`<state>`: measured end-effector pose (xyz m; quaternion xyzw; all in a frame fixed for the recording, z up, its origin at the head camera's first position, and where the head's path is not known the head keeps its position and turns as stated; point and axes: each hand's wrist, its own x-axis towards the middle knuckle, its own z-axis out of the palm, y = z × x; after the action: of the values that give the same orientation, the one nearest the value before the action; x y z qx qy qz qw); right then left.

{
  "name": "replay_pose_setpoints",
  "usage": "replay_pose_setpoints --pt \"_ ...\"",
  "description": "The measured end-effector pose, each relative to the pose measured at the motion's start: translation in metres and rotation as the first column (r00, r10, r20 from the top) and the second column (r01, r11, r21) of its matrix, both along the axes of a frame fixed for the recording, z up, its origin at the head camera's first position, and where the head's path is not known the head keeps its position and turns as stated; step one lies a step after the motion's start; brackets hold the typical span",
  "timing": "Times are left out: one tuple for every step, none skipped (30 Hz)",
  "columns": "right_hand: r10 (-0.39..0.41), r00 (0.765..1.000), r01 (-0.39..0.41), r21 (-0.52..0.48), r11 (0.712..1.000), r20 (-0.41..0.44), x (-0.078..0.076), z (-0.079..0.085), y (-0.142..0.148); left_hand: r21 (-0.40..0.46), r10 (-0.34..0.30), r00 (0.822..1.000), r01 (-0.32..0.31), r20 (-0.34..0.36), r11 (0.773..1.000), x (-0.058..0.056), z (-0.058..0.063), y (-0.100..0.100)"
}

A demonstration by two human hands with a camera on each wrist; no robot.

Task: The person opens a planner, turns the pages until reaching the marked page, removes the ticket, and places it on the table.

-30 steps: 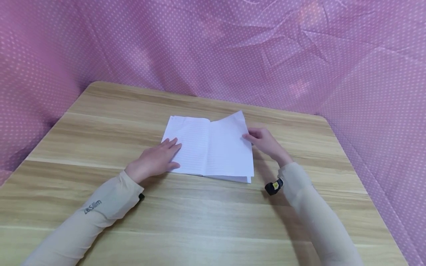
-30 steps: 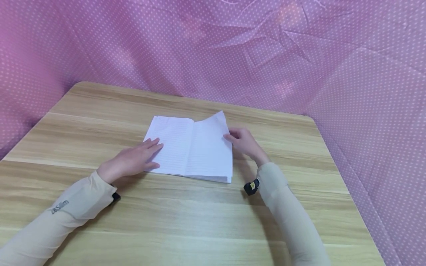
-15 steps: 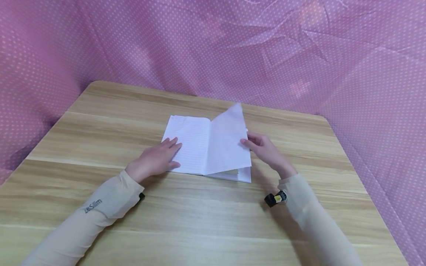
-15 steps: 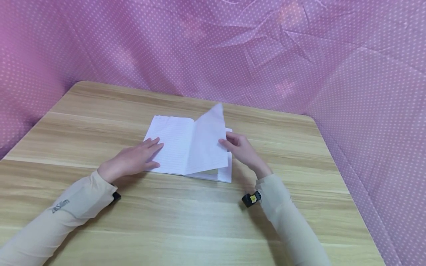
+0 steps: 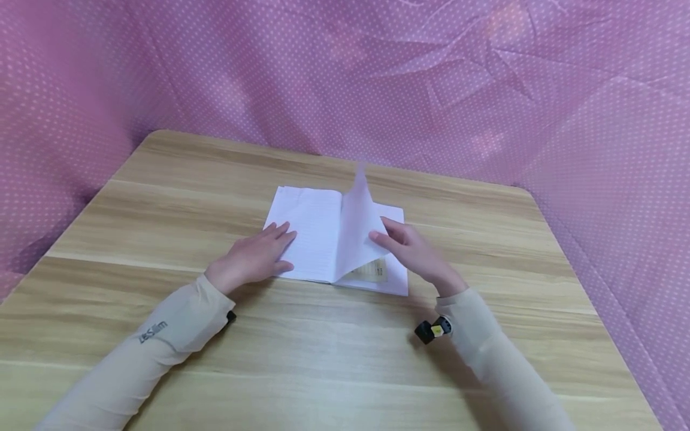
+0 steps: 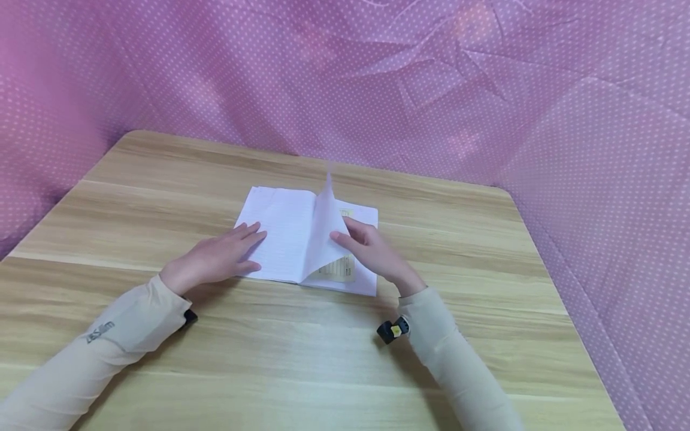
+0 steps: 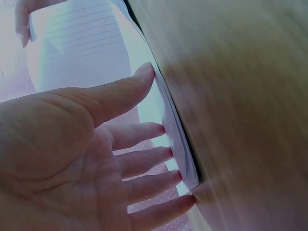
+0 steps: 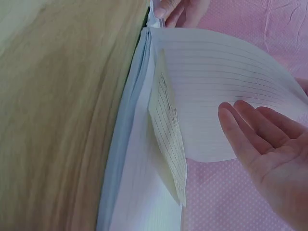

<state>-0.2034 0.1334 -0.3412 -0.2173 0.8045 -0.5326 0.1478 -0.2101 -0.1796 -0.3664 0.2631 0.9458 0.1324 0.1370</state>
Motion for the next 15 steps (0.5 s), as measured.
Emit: replay_pose_setpoints --pt "0.012 1.0 -0.012 -0.003 1.0 -0.008 0.0 -0.001 -0.002 0.0 0.001 1.0 -0.001 0.0 1.0 -0.001 0.0 0.0" --pt "0.021 1.0 -0.021 -0.001 1.0 -0.016 0.0 -0.001 -0.004 0.002 0.0 1.0 0.0 -0.002 1.0 -0.001 0.0 0.0" --pt "0.033 0.999 -0.033 0.001 0.999 -0.017 0.0 -0.002 -0.006 0.003 -0.001 1.0 0.001 -0.003 1.0 -0.001 0.0 0.0" --pt "0.039 0.999 -0.039 0.013 0.999 -0.017 0.001 -0.003 -0.008 0.005 -0.002 1.0 0.002 -0.004 1.0 -0.002 0.0 -0.001" --pt "0.041 0.999 -0.041 0.032 0.999 -0.012 0.001 -0.003 -0.01 0.008 -0.003 1.0 0.003 -0.003 1.0 -0.002 0.0 -0.001" --pt "0.044 0.999 -0.043 0.056 0.998 -0.006 0.001 -0.004 -0.012 0.009 -0.002 1.0 0.002 0.0 1.0 -0.002 0.0 -0.001" --pt "0.052 0.999 -0.052 0.069 0.996 -0.005 0.001 -0.005 -0.013 0.011 -0.002 1.0 0.002 0.001 1.0 -0.001 0.001 -0.001" --pt "0.061 0.998 -0.06 0.073 0.996 -0.005 0.001 -0.007 -0.015 0.012 -0.003 1.0 0.003 0.001 1.0 -0.001 0.001 -0.001" --pt "0.07 0.998 -0.069 0.078 0.995 -0.005 0.002 -0.008 -0.016 0.012 -0.004 1.0 0.004 -0.001 1.0 -0.001 0.002 0.0" --pt "0.076 0.997 -0.075 0.081 0.994 -0.01 0.002 -0.009 -0.017 0.011 -0.006 1.0 0.006 -0.002 1.0 -0.001 0.002 0.0" --pt "0.082 0.997 -0.081 0.076 0.994 -0.014 0.001 -0.011 -0.019 0.01 -0.007 1.0 0.007 -0.005 1.0 -0.001 0.002 0.0" --pt "0.089 0.996 -0.087 0.068 0.994 -0.019 0.001 -0.012 -0.02 0.008 -0.008 1.0 0.008 -0.006 1.0 -0.001 0.003 -0.001" --pt "0.088 0.996 -0.087 0.06 0.994 -0.023 0.001 -0.013 -0.022 0.006 -0.011 1.0 0.011 -0.008 1.0 -0.001 0.003 -0.001" --pt "0.082 0.996 -0.081 0.058 0.995 -0.022 0.001 -0.014 -0.023 0.004 -0.013 1.0 0.014 -0.009 1.0 -0.001 0.003 -0.001" --pt "0.076 0.997 -0.074 0.06 0.995 -0.02 0.001 -0.014 -0.024 0.002 -0.016 1.0 0.016 -0.008 1.0 -0.001 0.003 -0.001"
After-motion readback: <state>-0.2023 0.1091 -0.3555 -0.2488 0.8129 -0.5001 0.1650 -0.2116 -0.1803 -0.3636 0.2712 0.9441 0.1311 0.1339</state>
